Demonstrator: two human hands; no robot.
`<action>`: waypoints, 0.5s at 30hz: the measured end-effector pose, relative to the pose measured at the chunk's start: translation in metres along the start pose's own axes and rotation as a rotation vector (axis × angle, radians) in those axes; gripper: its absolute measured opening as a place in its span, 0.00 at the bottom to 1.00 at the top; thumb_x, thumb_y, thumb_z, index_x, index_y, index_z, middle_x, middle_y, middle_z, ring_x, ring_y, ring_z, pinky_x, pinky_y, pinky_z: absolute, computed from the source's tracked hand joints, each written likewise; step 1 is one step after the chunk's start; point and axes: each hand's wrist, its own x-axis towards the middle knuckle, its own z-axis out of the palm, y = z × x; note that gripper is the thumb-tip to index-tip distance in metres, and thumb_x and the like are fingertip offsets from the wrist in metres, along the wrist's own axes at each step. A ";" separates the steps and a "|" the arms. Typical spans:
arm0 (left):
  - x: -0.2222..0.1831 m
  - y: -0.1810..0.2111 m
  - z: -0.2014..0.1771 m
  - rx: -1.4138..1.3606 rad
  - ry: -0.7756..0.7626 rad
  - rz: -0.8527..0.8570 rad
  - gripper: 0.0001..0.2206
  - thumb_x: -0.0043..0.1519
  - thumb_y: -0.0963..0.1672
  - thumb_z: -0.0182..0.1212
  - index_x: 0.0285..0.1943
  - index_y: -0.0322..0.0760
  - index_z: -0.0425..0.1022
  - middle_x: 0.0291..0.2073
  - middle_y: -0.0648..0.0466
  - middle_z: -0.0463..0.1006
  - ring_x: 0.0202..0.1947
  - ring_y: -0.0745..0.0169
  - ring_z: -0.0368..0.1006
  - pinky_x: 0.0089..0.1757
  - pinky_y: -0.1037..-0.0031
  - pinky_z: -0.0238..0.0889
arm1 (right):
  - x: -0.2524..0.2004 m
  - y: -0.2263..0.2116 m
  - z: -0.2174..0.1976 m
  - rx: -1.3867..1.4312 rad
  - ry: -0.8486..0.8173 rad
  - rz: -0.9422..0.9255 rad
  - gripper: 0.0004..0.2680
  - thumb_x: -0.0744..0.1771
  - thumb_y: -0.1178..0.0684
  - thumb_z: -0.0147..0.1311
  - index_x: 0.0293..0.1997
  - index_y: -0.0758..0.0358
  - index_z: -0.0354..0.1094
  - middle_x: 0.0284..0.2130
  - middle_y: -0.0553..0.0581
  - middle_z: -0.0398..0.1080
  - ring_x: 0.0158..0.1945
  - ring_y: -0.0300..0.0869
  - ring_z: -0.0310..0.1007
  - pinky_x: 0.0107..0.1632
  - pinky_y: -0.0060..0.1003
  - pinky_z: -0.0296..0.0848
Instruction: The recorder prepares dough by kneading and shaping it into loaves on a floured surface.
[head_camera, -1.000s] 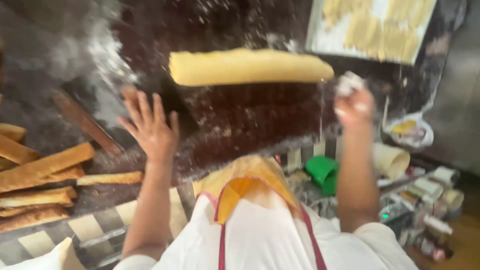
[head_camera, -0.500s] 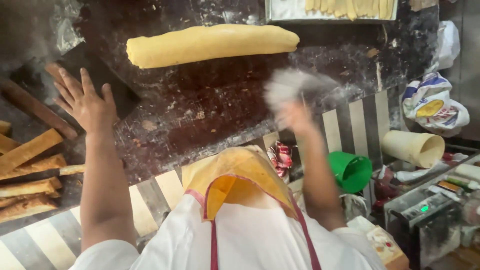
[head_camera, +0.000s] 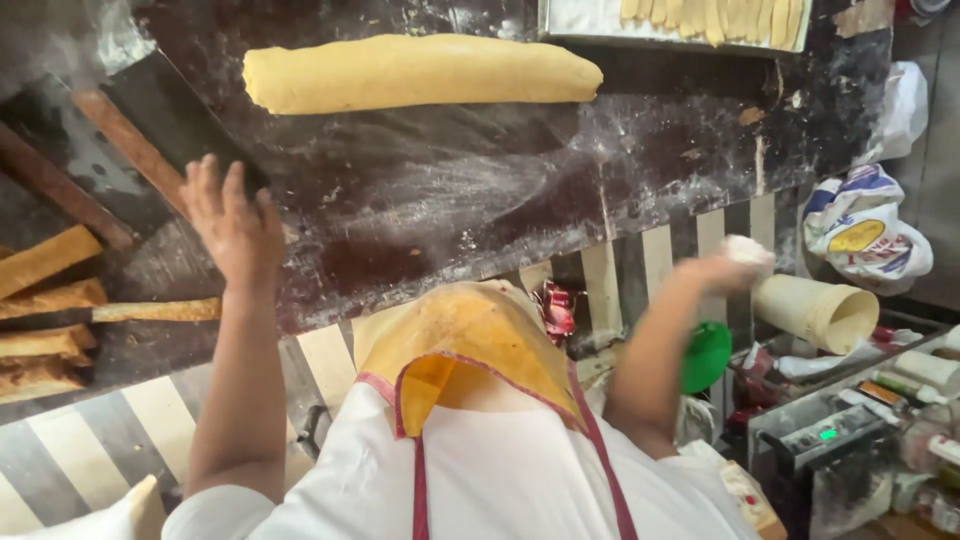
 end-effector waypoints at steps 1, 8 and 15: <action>0.006 0.012 -0.002 -0.036 0.010 0.043 0.19 0.71 0.41 0.63 0.70 0.32 0.70 0.75 0.40 0.61 0.79 0.34 0.51 0.73 0.42 0.44 | -0.014 0.040 -0.015 -0.199 0.224 0.064 0.09 0.71 0.47 0.43 0.50 0.58 0.65 0.41 0.51 0.69 0.44 0.40 0.70 0.51 0.37 0.70; 0.106 0.059 0.011 -0.256 0.072 0.195 0.14 0.71 0.41 0.66 0.65 0.34 0.75 0.66 0.43 0.73 0.70 0.36 0.65 0.67 0.50 0.59 | -0.029 0.143 0.365 -1.040 -0.759 0.113 0.09 0.73 0.60 0.50 0.59 0.69 0.70 0.56 0.61 0.74 0.62 0.46 0.72 0.67 0.41 0.69; 0.191 0.127 0.054 -0.183 -0.001 0.371 0.17 0.69 0.47 0.61 0.63 0.33 0.77 0.65 0.42 0.74 0.67 0.34 0.64 0.61 0.40 0.52 | 0.090 0.178 0.457 -1.311 -0.811 -0.436 0.10 0.72 0.57 0.52 0.60 0.66 0.70 0.57 0.66 0.72 0.62 0.58 0.73 0.63 0.44 0.73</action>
